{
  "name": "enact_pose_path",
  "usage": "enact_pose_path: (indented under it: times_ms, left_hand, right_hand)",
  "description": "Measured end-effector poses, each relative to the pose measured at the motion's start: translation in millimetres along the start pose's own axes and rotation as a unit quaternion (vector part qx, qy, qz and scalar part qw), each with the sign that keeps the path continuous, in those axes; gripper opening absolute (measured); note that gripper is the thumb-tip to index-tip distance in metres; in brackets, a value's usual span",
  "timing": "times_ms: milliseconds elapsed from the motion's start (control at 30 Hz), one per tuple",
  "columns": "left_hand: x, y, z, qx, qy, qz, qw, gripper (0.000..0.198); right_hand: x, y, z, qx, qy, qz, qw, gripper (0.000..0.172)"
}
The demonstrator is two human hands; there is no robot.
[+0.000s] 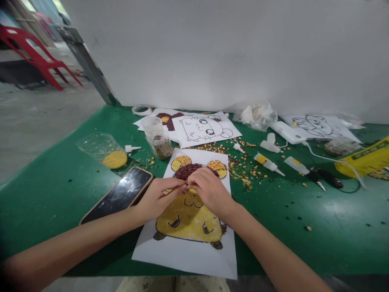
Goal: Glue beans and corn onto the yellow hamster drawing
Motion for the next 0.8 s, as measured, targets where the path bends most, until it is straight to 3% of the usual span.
enact_pose_path:
  times_ms: [267,400,567,800]
  left_hand:
    - [-3.4,-20,-1,0.115,0.023,-0.158,0.98,0.024]
    - [-3.5,-27,-3,0.155,0.042,-0.213,0.964,0.022]
    - [-3.1,-23,-1,0.148,0.038,-0.213,0.965,0.022]
    - [-5.3,-20,0,0.133,0.025,-0.198,0.971,0.02]
  right_hand:
    - [6,20,4,-0.107,0.015,0.027,0.994,0.01]
    - [9,31,3,-0.144,0.034,-0.003,0.989,0.018]
    - [-3,15,3,-0.071,0.005,-0.002,0.997,0.014]
    - [6,1,-2,-0.006,0.067,-0.018,0.998,0.013]
Point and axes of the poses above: each hand's wrist, its own z-axis towards the middle knuckle, its own x-axis out of the back of the hand, y = z × x, the point moved 9 cm from there along z, towards the middle knuckle, and after that the axes turned 8 degrees about -x, right-handed, at the moved point
